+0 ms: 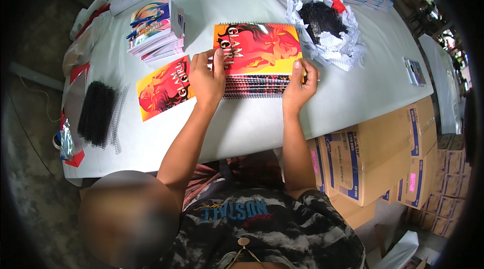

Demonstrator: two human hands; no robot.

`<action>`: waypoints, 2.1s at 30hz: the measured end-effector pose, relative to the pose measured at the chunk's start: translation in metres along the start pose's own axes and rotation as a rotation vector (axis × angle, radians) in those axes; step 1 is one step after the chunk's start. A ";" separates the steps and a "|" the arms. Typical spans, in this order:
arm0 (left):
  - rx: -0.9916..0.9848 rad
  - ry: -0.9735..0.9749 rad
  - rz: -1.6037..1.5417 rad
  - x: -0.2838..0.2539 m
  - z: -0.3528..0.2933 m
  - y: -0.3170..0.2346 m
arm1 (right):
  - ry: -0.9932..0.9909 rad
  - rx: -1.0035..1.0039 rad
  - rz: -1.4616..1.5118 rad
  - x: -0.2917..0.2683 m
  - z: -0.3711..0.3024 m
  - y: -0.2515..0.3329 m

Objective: The person repeatedly picks up spiral-bound notebooks and metal spiral coils, inserts the coils into the punched holes of the notebooks, and stacks the finished units. The person handles notebooks and coils one at a time, aligning the coil with the holes and pressing it into place before stacking the completed notebook.

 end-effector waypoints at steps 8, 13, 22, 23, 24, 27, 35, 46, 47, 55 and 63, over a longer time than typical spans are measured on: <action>0.016 -0.095 -0.011 -0.003 -0.002 0.013 | -0.042 0.006 -0.025 0.002 0.007 -0.003; 0.159 -0.062 -0.048 -0.023 0.003 0.031 | -0.020 0.057 -0.012 -0.004 0.010 -0.006; 0.125 0.321 0.679 -0.122 0.002 0.168 | 0.773 -0.220 0.142 -0.014 -0.095 0.071; 0.046 0.439 0.611 -0.127 -0.006 0.151 | 0.971 -0.304 0.094 -0.012 -0.102 0.087; 0.053 0.514 0.591 -0.133 -0.017 0.139 | 1.138 -0.318 0.055 -0.011 -0.113 0.096; 0.120 0.636 0.521 -0.165 -0.062 0.094 | 1.545 -0.427 -0.147 -0.021 -0.148 0.105; -0.283 0.879 -0.332 -0.226 -0.102 0.077 | 1.117 -0.482 0.168 -0.014 -0.126 0.105; -0.539 0.244 -0.741 -0.178 -0.122 0.092 | 0.959 0.720 0.482 0.026 -0.119 0.100; -0.521 0.254 -0.767 -0.182 -0.123 0.087 | 0.924 0.654 0.532 0.022 -0.118 0.101; -0.306 0.233 -0.581 -0.180 -0.093 0.070 | 1.125 0.311 0.491 0.021 -0.097 0.113; -0.205 0.416 -0.119 -0.177 -0.099 0.102 | 1.240 0.255 0.516 0.020 -0.101 0.103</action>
Point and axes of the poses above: each hand's wrist, its own z-axis towards the middle knuckle, its own x-axis out of the palm, y = z × x, the point moved 2 cm from there along z, towards the middle knuckle
